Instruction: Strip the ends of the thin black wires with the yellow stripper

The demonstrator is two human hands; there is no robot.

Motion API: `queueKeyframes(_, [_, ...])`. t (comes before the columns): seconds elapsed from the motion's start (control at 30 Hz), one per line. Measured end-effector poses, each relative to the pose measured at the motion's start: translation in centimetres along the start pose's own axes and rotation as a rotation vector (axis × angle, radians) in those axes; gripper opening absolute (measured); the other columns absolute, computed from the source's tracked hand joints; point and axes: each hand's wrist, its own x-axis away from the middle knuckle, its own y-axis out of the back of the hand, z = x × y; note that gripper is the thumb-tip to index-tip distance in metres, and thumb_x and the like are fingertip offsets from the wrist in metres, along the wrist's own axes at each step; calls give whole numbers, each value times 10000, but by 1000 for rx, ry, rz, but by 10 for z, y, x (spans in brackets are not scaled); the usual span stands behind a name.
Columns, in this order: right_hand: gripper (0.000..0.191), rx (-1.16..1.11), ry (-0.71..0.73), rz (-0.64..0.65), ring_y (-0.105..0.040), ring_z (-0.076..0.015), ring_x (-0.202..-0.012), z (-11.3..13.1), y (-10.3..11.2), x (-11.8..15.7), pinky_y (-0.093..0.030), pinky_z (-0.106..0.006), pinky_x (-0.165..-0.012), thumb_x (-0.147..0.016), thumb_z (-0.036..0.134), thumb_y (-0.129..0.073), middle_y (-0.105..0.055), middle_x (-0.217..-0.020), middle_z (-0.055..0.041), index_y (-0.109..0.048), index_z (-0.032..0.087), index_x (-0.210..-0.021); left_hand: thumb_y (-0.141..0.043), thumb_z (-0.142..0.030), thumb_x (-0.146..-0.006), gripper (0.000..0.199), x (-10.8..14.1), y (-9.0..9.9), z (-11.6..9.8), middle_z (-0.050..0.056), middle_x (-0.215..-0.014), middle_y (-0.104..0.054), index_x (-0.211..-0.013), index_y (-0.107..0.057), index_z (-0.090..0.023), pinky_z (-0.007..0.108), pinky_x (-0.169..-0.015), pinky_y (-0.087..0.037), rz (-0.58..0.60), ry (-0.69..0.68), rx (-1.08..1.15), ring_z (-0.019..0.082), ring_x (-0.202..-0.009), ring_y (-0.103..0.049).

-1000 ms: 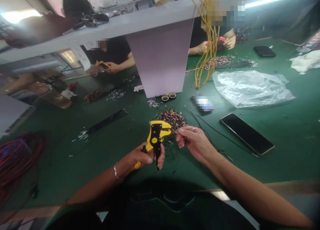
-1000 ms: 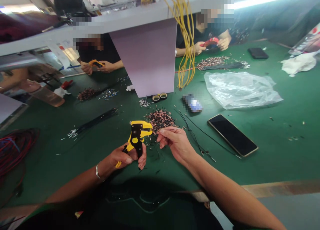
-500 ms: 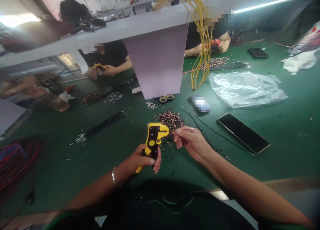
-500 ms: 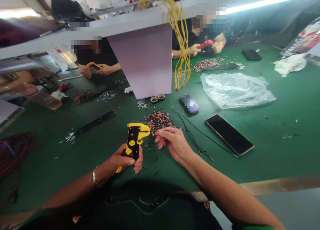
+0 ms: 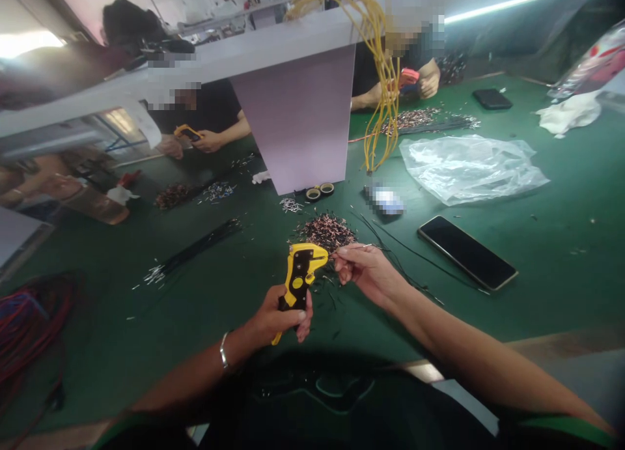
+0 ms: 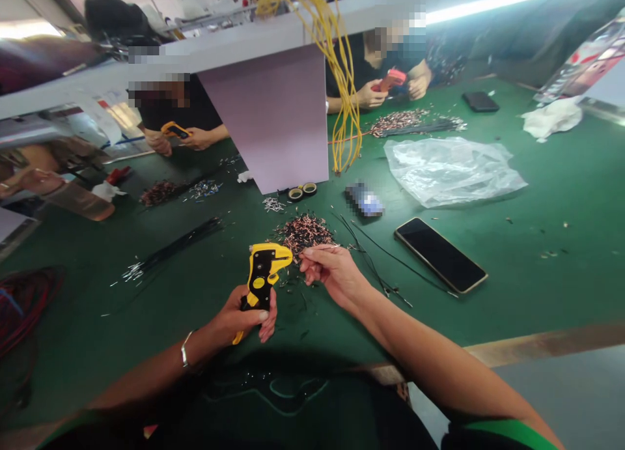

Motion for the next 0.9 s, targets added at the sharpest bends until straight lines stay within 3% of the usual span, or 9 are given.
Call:
queueKeyframes(0.23, [173, -24, -48, 39, -551, -82, -405, -4, 4, -4, -502, -216, -452, -685, 292, -814, -684, -564, -1, -745, 133, -690, -723, -229, -742, 201, 0, 1, -1, -70, -452, -469, -802, -552, -141, 206, -385, -385, -79, 26, -17, 60, -349, -388])
queueKeyframes(0.47, [168, 3, 3, -17, -544, -83, -402, 3, 2, -1, -488, -217, -438, -660, 287, -831, -687, -560, -5, -744, 143, -664, -714, -185, -683, 255, -5, 2, -10, 19, -711, -577, -905, -604, -124, 289, -532, -465, 0, -73, 78, 119, -550, -535])
queueKeyframes(0.7, [161, 144, 145, -53, -563, -108, -406, 6, 2, 2, -437, -244, -427, -679, 292, -813, -697, -567, -22, -735, 159, -634, -752, -180, -687, 335, -11, 15, -13, 39, -791, -624, -980, -601, -122, 321, -612, -491, -171, -194, -46, 147, -635, -577])
queueKeyframes(0.9, [146, 314, 208, 3, -549, -119, -407, -3, -2, 9, -443, -287, -460, -703, 296, -792, -686, -544, -31, -746, 172, -642, -789, -197, -681, 368, -16, 12, -28, 39, -839, -635, -982, -589, -128, 310, -648, -513, -290, -215, -174, 147, -689, -605])
